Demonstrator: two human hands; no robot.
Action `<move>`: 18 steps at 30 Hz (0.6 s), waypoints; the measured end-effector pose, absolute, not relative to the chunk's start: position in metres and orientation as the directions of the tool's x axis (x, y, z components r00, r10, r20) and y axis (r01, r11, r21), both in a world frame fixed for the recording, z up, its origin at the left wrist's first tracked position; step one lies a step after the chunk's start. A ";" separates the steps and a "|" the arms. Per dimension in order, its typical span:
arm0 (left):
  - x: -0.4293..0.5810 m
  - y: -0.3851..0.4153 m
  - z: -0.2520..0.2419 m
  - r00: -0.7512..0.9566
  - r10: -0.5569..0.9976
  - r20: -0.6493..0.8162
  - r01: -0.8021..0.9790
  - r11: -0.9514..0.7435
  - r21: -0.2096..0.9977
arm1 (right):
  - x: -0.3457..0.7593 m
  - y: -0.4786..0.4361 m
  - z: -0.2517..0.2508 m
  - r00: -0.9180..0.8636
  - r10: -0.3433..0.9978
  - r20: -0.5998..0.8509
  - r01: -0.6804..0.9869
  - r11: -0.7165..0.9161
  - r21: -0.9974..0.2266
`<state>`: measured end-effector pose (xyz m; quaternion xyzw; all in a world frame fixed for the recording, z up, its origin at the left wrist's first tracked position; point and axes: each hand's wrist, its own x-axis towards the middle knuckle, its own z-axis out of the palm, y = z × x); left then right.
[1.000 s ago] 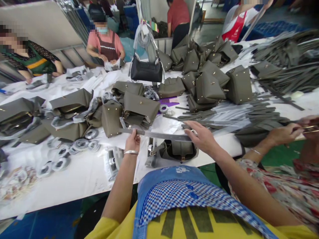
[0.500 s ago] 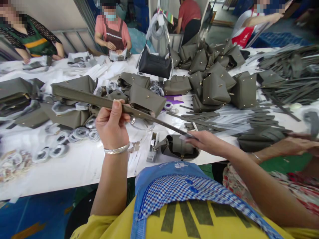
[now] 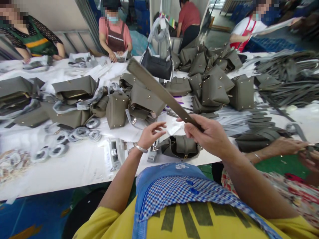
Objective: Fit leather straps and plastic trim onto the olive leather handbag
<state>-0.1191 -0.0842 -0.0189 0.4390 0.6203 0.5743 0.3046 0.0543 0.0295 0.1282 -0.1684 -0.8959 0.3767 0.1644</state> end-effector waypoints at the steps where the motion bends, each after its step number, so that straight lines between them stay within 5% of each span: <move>1: -0.121 -0.085 -0.045 -0.398 0.917 0.028 0.318 0.109 0.942 | 0.058 0.032 0.126 -0.873 0.455 0.177 0.175 0.628 -0.758; 3: -0.119 -0.088 -0.091 -0.360 0.926 -0.114 0.471 0.286 0.835 | 0.065 0.036 0.123 -0.850 0.494 0.182 0.163 0.576 -0.801; 7: -0.106 -0.091 -0.137 -0.342 0.925 -0.163 0.535 0.335 0.776 | 0.073 0.040 0.118 -0.854 0.495 0.161 0.168 0.555 -0.815; 18: -0.126 -0.089 -0.114 -0.180 0.961 -0.209 0.477 0.271 0.836 | 0.078 0.054 0.080 -0.821 0.556 0.129 0.330 0.647 -0.688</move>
